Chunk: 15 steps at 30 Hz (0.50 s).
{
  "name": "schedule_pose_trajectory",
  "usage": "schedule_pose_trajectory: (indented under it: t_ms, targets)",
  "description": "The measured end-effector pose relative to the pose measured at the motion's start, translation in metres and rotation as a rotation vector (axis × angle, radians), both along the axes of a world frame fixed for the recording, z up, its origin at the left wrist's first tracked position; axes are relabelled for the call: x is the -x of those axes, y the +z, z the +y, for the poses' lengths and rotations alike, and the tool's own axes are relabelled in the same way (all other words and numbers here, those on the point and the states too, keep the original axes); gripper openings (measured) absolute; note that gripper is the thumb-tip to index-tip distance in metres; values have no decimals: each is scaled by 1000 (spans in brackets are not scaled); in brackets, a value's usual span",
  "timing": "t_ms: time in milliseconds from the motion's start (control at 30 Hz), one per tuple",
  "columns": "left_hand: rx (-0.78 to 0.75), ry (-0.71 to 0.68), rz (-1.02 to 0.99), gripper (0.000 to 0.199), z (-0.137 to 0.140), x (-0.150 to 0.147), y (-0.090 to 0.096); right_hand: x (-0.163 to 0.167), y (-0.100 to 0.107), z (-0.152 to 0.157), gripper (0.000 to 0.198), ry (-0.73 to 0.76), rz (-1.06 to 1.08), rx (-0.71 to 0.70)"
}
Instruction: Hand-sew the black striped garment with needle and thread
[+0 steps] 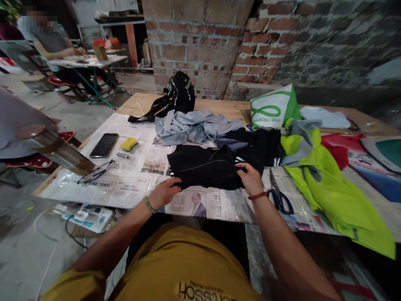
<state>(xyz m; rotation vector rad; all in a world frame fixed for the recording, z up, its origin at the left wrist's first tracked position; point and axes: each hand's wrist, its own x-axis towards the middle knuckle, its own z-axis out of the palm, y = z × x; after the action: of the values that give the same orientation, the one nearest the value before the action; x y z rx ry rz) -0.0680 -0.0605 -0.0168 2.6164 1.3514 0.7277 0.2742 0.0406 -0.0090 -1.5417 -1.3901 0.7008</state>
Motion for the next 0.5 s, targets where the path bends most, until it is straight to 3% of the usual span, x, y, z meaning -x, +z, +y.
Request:
schedule_pose_trajectory:
  t_ms: [133, 267, 333, 400, 500]
  targets:
    - [-32, -14, 34, 31, -1, -6, -5, 1, 8, -7, 24, 56, -98, -53]
    - [-154, 7, -8, 29, -1, -8, -11, 0, 15, -36, 27, 69, -335, -332]
    - [-171, 6, -15, 27, 0, -7, -12, 0, 12, -56, 19, 31, -439, -442]
    - [-160, 6, -6, 28, 0, -6, -12, 3, 5, -76, 14, 83, -560, -443]
    - [-125, 5, 13, 32, 0, -6, -12, 16, -8, -96, 17, 250, -760, -317]
